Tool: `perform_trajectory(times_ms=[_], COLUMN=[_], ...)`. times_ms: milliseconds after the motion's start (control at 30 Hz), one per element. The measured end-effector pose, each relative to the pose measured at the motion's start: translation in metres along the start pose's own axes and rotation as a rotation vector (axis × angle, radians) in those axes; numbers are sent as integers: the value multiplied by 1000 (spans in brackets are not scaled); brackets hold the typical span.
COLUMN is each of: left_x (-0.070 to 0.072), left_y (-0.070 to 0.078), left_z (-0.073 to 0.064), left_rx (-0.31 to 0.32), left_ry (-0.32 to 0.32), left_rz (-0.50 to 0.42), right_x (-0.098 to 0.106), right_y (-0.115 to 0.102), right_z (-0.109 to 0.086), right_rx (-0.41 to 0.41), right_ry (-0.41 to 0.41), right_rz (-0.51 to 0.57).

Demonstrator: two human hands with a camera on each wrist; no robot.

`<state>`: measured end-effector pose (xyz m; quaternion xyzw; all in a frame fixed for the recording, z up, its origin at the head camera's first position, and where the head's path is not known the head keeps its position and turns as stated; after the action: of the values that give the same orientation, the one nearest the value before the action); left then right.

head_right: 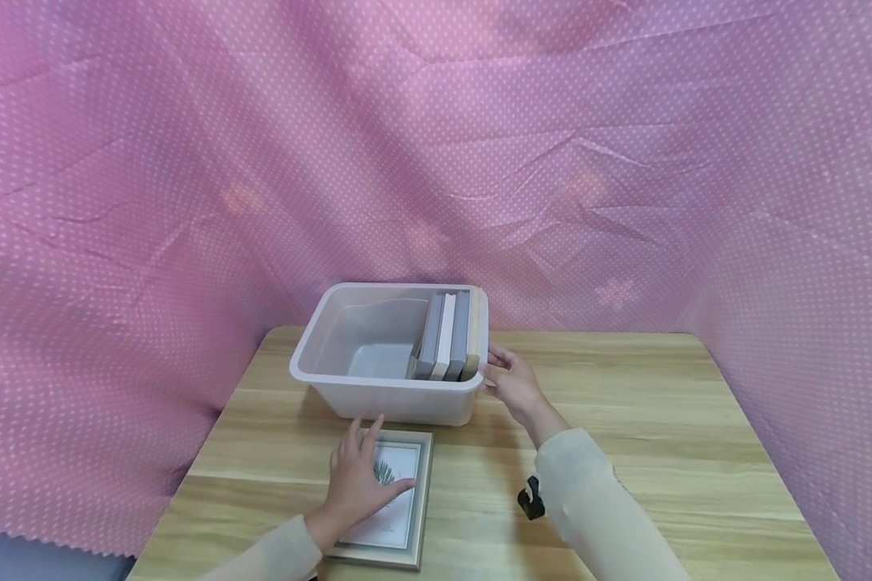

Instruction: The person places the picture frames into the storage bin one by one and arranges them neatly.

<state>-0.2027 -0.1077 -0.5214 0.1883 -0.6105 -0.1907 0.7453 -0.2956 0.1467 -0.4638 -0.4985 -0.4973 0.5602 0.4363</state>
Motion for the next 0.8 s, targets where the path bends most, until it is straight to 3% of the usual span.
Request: perform_trajectory(times_ms=[333, 533, 800], left_x=[-27, -35, -44], left_y=[-17, -23, -29], left_z=[5, 10, 18], left_rx=[285, 392, 510], left_ry=[-81, -90, -141], left_rz=[218, 276, 276], right_x=[2, 1, -1], right_y=[-1, -2, -1], right_z=[-1, -1, -1], right_rx=[-5, -10, -8], right_ry=[10, 10, 11], right_rz=[10, 2, 7])
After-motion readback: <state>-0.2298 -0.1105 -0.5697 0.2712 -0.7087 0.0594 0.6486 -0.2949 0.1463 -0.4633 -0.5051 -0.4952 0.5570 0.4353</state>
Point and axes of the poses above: each hand's wrist, its own z-axis towards the middle knuckle, its own x-axis out of the back of the hand, y = z × x, the point moved 9 cm from there along z, towards the middle knuckle, and after that the axes turned 11 degrees about x, right-handed, at the moved point
